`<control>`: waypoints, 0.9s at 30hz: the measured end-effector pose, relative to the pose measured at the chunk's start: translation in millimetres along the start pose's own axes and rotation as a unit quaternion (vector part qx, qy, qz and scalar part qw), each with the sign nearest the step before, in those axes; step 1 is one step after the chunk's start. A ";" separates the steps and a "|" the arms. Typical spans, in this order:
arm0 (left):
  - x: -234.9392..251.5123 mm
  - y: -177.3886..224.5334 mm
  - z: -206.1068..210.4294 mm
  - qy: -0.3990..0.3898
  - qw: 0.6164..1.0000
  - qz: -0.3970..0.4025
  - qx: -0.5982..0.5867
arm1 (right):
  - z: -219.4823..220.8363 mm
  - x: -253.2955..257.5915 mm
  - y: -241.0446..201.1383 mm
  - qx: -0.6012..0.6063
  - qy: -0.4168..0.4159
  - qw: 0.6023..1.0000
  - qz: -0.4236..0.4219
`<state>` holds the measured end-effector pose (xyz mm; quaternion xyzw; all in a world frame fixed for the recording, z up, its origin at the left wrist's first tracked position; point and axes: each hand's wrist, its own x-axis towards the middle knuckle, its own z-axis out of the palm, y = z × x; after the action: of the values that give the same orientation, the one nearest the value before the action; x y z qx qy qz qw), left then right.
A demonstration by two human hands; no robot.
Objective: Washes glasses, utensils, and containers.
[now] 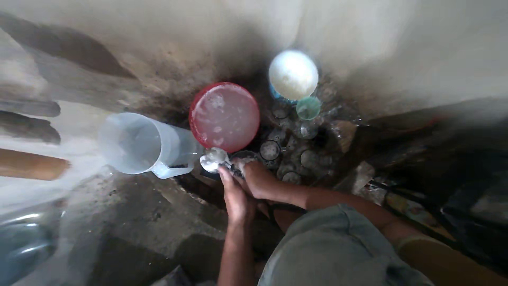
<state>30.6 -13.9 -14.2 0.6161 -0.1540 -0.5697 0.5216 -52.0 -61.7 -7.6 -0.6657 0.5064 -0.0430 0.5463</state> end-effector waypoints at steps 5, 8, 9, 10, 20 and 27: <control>20.9 33.4 -5.4 0.018 0.998 0.059 -0.006 | -24.3 22.2 13.8 -0.026 0.044 0.988 -0.146; 32.2 60.8 -6.7 -0.054 0.993 0.074 -0.068 | -54.9 27.9 18.1 -0.043 0.083 0.980 -0.176; 33.7 64.7 -6.7 -0.089 0.991 0.083 -0.051 | -65.8 26.1 19.0 -0.052 0.093 0.979 -0.171; 33.8 66.2 -5.8 -0.117 0.989 0.088 -0.020 | -78.2 22.1 19.6 -0.072 0.087 0.981 -0.160; 83.1 -9.5 -53.5 0.106 0.974 0.060 0.189 | -133.4 -28.7 29.6 -0.337 -0.047 0.931 0.135; 140.3 -4.6 -52.7 0.092 0.983 -0.059 0.149 | -92.2 -11.2 24.6 -0.348 -0.017 0.934 0.084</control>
<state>116.8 -97.4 -104.1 0.7445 -0.1517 -0.5113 0.4016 -129.1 -113.9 15.9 -0.7701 0.5343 0.1929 0.2903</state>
